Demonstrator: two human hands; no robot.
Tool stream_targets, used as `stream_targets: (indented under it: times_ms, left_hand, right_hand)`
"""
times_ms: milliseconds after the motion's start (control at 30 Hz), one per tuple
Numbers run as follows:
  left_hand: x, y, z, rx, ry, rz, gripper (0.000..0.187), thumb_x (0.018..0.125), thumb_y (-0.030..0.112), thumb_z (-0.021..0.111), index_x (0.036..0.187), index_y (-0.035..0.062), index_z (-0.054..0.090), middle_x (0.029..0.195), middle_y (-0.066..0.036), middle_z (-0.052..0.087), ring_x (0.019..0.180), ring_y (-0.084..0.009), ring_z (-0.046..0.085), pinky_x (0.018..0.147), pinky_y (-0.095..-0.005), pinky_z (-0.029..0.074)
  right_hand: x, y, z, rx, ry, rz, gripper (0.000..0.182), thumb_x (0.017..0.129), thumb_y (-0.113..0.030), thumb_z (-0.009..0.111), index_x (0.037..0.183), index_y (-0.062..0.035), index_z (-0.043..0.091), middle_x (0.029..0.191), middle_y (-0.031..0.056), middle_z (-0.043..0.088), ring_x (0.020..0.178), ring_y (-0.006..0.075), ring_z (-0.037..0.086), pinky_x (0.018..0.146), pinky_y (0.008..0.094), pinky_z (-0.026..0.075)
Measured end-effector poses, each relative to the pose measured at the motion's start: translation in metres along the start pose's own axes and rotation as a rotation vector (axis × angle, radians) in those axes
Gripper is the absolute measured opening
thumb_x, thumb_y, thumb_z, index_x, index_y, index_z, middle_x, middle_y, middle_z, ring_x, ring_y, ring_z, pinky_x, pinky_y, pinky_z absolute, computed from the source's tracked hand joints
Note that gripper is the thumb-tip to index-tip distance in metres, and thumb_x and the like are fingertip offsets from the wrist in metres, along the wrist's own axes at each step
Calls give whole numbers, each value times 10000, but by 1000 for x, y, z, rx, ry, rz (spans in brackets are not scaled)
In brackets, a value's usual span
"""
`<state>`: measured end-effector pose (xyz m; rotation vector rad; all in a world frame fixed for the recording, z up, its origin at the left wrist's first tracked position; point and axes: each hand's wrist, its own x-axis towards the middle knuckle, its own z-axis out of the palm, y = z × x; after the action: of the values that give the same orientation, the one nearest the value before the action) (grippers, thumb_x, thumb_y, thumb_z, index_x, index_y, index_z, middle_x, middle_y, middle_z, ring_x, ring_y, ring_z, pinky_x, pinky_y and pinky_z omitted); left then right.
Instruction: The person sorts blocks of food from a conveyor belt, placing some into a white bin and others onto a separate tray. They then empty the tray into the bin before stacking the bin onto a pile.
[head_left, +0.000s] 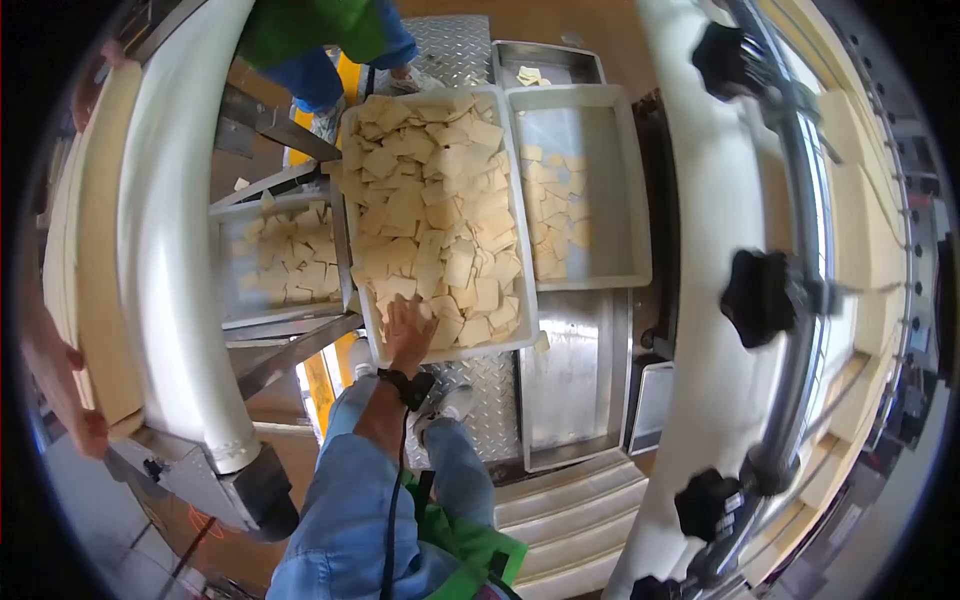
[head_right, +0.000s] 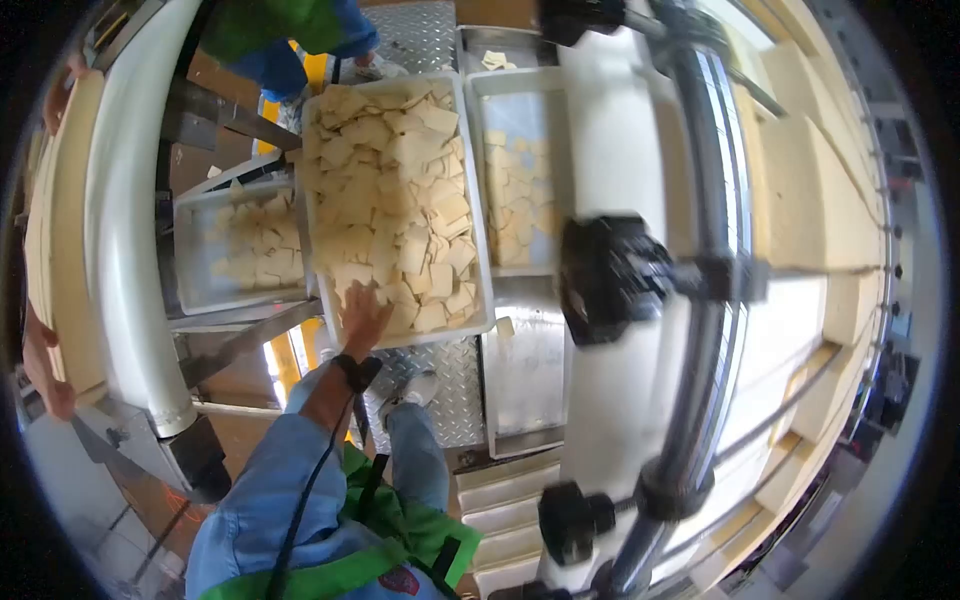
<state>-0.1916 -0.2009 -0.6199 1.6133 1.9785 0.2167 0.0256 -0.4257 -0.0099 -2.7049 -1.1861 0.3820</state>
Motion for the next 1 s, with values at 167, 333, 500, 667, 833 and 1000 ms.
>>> stream_targets:
  times_ms: [167, 333, 500, 667, 833, 1000]
  left_hand:
    - [-66, 59, -36, -228, 127, 6, 737, 972, 388, 681, 1563, 51, 399, 1641, -293, 294, 1544, -440, 243, 1258, -539, 208]
    - [-195, 125, -125, -786, -260, -123, 668, 1005, 283, 677, 1542, 6, 392, 1496, -239, 450, 1393, -395, 425, 1200, -464, 318]
    - [-211, 133, -219, -985, -668, -147, 490, 1018, 292, 655, 1454, 132, 500, 1239, -104, 605, 868, -219, 671, 689, -341, 571]
    - [-160, 200, -330, -1009, -886, -83, 542, 1000, 462, 633, 1425, 163, 477, 1289, -100, 529, 1046, -276, 603, 892, -394, 530]
    - [-168, 296, -369, -707, -948, 61, 493, 1002, 372, 646, 1380, 82, 517, 1311, -157, 530, 1047, -265, 591, 889, -365, 529]
    - [-160, 347, -400, -475, -1025, 609, 427, 987, 271, 659, 1324, 35, 546, 1211, -165, 583, 985, -268, 606, 844, -380, 531]
  right_hand:
    - [-46, 216, 34, -265, -8, -467, 672, 1076, -512, 331, 1350, 45, 588, 1379, 276, 609, 1287, 447, 587, 1217, 696, 151]
    - [-11, 34, -22, 248, 141, -136, 541, 1075, -357, 435, 1407, 52, 556, 1445, 270, 562, 1355, 429, 533, 1188, 553, 320]
    - [-108, 78, -116, 114, 528, 191, 429, 960, -56, 541, 1381, 4, 597, 1435, 241, 575, 1368, 418, 526, 1162, 483, 392]
    - [-246, 90, -211, -705, 1112, 602, 562, 867, 48, 607, 1424, -3, 550, 1532, 229, 466, 1437, 415, 433, 1191, 489, 346]
    - [-391, 113, -297, -1076, 1707, 838, 539, 983, -59, 601, 1491, 43, 451, 1533, 225, 436, 1449, 373, 387, 1194, 471, 326]
    - [-582, 226, -421, -293, 2038, 679, 615, 1045, -297, 639, 1505, 54, 432, 1435, 206, 493, 1332, 287, 494, 1087, 404, 448]
